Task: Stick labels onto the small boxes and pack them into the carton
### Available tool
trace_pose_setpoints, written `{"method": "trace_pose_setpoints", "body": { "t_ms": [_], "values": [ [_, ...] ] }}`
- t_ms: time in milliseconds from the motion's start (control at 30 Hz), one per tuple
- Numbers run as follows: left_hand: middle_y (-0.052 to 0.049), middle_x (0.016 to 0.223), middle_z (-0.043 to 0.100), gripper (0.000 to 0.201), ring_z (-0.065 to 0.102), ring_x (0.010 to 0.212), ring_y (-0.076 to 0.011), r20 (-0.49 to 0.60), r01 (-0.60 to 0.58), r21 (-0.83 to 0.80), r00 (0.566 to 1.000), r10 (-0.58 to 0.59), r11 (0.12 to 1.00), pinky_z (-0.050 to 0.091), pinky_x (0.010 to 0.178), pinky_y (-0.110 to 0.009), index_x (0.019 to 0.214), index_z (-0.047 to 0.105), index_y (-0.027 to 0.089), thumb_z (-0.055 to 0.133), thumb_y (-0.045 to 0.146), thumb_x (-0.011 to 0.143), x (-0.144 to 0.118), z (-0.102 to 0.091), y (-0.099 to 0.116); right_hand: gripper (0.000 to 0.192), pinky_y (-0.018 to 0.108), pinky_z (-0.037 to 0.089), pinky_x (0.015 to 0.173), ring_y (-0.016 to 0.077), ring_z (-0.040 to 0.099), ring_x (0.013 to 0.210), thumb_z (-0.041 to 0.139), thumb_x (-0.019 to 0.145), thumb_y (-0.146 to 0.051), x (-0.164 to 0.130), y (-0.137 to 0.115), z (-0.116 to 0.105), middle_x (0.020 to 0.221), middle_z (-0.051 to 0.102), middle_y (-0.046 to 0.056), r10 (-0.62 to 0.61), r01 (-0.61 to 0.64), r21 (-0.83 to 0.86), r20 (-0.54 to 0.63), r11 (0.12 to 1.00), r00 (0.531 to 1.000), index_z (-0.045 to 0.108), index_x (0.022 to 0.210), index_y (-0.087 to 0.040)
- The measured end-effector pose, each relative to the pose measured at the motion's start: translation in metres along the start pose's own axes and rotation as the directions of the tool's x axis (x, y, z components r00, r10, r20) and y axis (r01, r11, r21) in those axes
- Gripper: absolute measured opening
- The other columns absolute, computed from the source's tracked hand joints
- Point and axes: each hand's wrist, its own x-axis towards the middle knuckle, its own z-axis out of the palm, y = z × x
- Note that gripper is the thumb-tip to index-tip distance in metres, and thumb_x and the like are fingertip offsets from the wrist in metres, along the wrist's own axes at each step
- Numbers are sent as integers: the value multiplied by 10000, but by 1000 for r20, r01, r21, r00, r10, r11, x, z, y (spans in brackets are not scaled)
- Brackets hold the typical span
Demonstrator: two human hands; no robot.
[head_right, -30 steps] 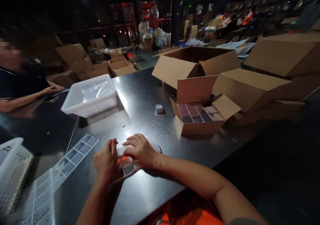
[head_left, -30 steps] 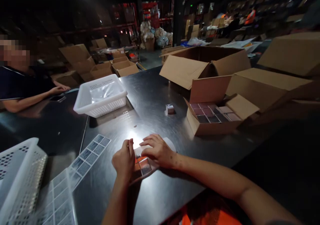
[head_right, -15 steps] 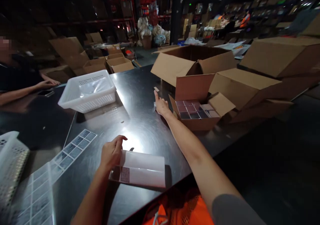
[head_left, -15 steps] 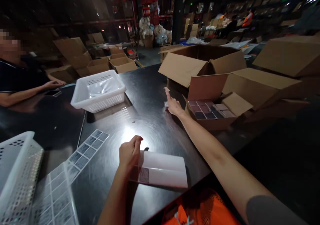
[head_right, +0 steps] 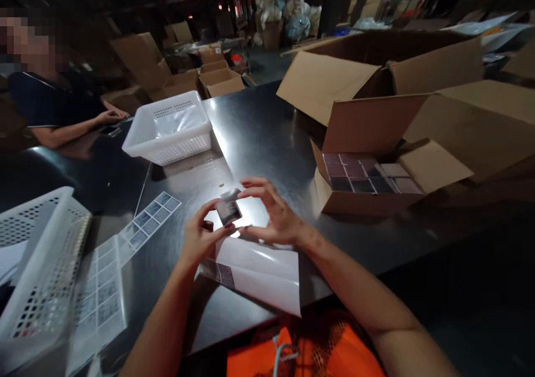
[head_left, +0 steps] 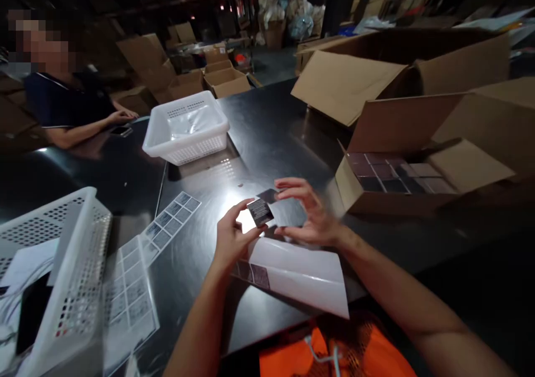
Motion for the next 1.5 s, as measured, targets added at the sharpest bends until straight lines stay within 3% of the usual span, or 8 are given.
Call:
{"method": "trace_pose_setpoints", "body": {
  "t_ms": [133, 233, 333, 433, 567, 1267, 1400, 1500],
  "values": [
    [-25, 1020, 740, 489, 334, 461, -15, 15, -112, 106, 994, 111, 988, 291, 427, -179, 1151, 729, 251, 836, 309, 677, -3, 4, -1, 242, 371, 561, 908, 189, 679, 1004, 733, 867, -359, -1, -3, -21, 1015, 661, 26, 396, -297, 429, -162, 853, 904, 563, 1010, -262],
    [-16, 953, 750, 471, 377, 468, -30, 65, -180, 165, 983, 172, 970, 296, 425, -183, 1140, 731, 241, 842, 325, 690, -6, 11, -2, 222, 325, 569, 799, 145, 685, 785, 713, 875, -370, -4, -8, -22, 856, 670, -8, 592, -520, 527, 38, 672, 805, 581, 994, -237],
    [-15, 960, 757, 481, 464, 493, -52, 112, -235, 216, 970, 215, 948, 344, 440, -190, 1176, 712, 245, 824, 293, 711, -10, 14, -5, 364, 339, 557, 851, 139, 678, 779, 742, 827, -275, -7, -14, -16, 796, 663, -35, 669, -673, 475, 210, 568, 713, 559, 1138, -233],
    [-15, 962, 760, 495, 543, 531, -76, 125, -266, 240, 962, 242, 934, 402, 469, -198, 1197, 695, 243, 816, 275, 719, -12, 15, -6, 536, 354, 558, 872, 143, 672, 798, 763, 774, -224, -11, -16, -9, 769, 655, -59, 724, -723, 471, 225, 505, 652, 467, 1220, -250],
    [-20, 959, 762, 481, 603, 582, -99, 120, -305, 261, 952, 283, 916, 450, 507, -208, 1193, 688, 235, 814, 287, 732, -13, 15, -6, 568, 322, 567, 768, 134, 663, 739, 773, 762, -251, -14, -16, -4, 789, 650, -59, 772, -759, 472, 223, 449, 595, 420, 1208, -259],
    [-45, 999, 768, 468, 561, 529, -86, 124, -323, 294, 946, 299, 900, 413, 463, -207, 1197, 694, 237, 794, 385, 764, -15, 15, -4, 503, 269, 545, 664, 107, 637, 661, 746, 761, -230, -10, -20, -4, 776, 632, -77, 788, -777, 465, 233, 424, 570, 412, 1135, -261],
    [-37, 984, 764, 473, 544, 520, -82, 121, -317, 306, 948, 294, 898, 404, 460, -205, 1207, 691, 246, 791, 336, 754, -18, 16, -6, 521, 304, 566, 709, 149, 663, 732, 747, 772, -233, -13, -20, 1, 705, 611, -85, 792, -771, 397, 155, 497, 591, 398, 1157, -270],
    [-18, 969, 761, 482, 497, 479, -64, 85, -265, 350, 964, 251, 899, 402, 463, -205, 1197, 700, 256, 801, 335, 732, -19, 18, -4, 566, 333, 556, 738, 196, 667, 806, 806, 749, -277, -14, -17, -1, 676, 563, -76, 785, -770, 193, -7, 609, 619, 426, 1169, -265]
  ]
}}
